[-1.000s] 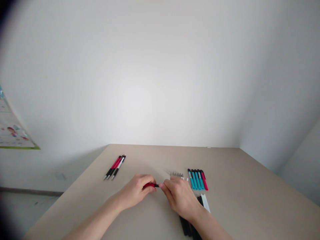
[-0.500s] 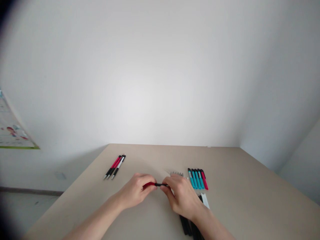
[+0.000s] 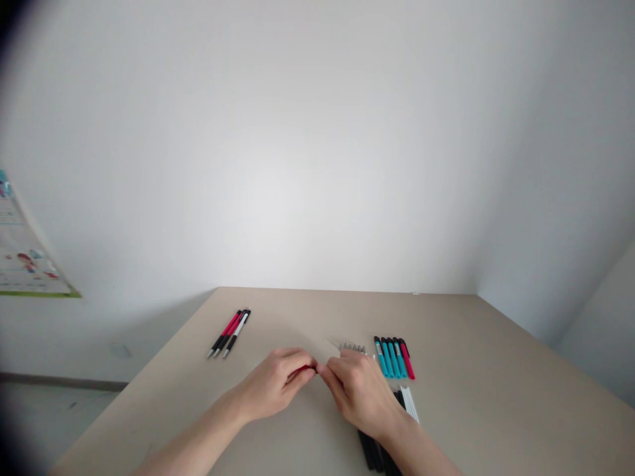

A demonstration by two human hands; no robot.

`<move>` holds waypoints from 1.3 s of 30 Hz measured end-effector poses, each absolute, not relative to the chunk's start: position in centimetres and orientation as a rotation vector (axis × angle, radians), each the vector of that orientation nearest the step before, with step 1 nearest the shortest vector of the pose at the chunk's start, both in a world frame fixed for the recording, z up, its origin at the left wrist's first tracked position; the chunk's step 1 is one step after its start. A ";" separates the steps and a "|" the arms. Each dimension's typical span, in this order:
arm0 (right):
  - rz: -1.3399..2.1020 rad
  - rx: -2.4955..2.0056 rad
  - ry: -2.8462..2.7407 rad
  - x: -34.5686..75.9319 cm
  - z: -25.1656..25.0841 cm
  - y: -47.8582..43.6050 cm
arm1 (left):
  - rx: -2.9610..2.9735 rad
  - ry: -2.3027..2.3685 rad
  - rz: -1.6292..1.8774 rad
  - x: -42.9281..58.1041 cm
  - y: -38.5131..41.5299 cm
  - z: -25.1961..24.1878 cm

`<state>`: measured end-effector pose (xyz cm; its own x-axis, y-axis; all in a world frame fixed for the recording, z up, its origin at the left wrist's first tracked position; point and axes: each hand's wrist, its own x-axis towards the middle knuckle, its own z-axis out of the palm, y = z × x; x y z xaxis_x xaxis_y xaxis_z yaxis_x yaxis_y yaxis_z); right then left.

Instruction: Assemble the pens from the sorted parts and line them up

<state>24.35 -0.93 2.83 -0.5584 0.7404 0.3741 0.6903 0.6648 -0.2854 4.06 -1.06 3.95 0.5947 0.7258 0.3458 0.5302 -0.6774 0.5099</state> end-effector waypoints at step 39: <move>0.190 -1.143 -2.398 24.5 2.9 -0.9 | 2.342 1.182 0.750 3.8 -0.8 3.4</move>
<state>24.54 -0.91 2.92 -0.5401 0.7624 0.3563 0.6969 0.6425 -0.3186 3.84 -0.82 3.44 0.4956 0.8228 0.2781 0.6024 -0.5564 0.5723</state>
